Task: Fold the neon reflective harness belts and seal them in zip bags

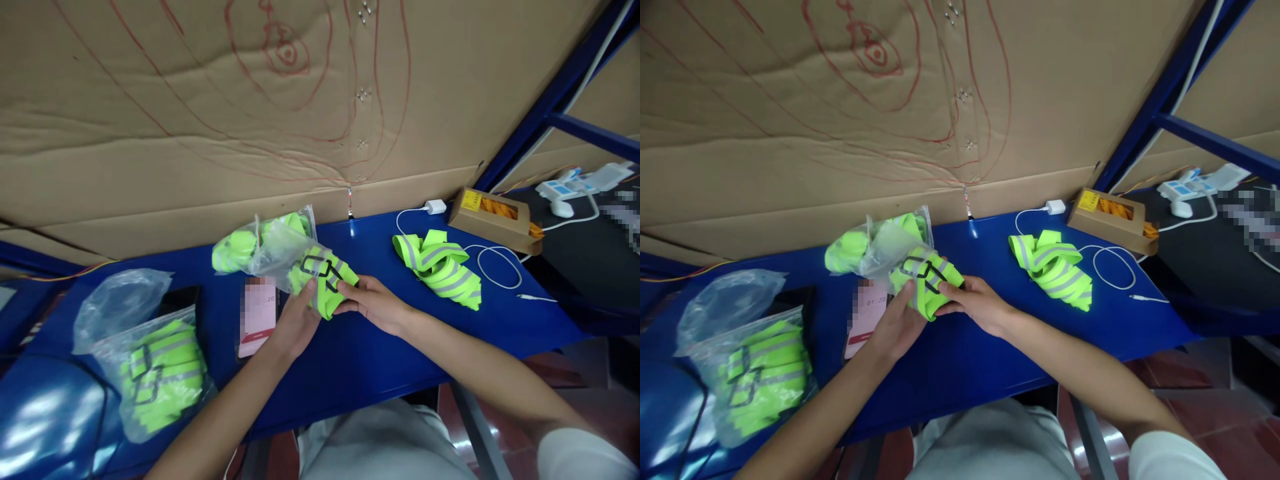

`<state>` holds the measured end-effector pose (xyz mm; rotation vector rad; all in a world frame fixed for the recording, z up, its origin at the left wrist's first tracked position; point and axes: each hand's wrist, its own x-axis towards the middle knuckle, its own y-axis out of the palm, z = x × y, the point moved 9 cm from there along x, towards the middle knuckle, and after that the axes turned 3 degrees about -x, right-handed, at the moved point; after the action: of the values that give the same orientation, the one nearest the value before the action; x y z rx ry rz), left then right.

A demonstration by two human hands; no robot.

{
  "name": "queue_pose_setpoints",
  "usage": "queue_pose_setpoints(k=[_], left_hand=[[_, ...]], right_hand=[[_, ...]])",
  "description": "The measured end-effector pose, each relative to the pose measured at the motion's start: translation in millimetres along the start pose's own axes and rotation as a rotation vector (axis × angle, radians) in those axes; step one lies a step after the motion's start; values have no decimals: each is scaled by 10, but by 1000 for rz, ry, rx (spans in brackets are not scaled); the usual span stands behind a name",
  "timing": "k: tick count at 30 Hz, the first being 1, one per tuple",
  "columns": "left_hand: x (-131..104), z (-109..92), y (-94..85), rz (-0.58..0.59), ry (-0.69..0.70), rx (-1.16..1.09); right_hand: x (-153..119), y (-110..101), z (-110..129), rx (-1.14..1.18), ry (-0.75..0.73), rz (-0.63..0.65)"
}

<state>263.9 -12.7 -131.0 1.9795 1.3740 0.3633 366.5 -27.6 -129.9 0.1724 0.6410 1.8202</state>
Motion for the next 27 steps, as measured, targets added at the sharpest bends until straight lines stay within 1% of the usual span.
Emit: queue_pose_setpoints(k=[2, 4, 8, 11, 13, 15, 17, 19, 21, 24, 26, 27], left_hand=[[-6, 36, 32, 10, -4, 6], [-8, 76, 78, 34, -4, -2], [-12, 180, 178, 121, -53, -13], [-17, 183, 175, 147, -88, -10], [-13, 107, 134, 133, -65, -13], [-7, 17, 89, 113, -25, -26], [-3, -23, 51, 85, 3, -39], [-1, 28, 21, 46, -9, -29], [-6, 121, 8, 1, -25, 2], [-24, 215, 36, -45, -5, 57], [-42, 240, 86, -44, 1, 89], [-50, 249, 109, -37, -11, 98]], right_hand=[[7, -24, 14, -10, -37, -34], [7, -56, 54, -72, -107, -77], [-30, -117, 159, -286, -256, -159], [-52, -145, 221, -455, -309, -196], [-31, -122, 206, -442, -281, -140], [-4, -74, 167, -370, -226, -53], [8, -45, 145, -337, -189, -17], [6, -44, 145, -337, -184, -38], [0, -46, 128, -319, -176, -76], [-6, -85, 43, -184, -117, -167], [-15, -126, -9, -72, -69, -225], [-19, -136, -12, -37, -55, -232]])
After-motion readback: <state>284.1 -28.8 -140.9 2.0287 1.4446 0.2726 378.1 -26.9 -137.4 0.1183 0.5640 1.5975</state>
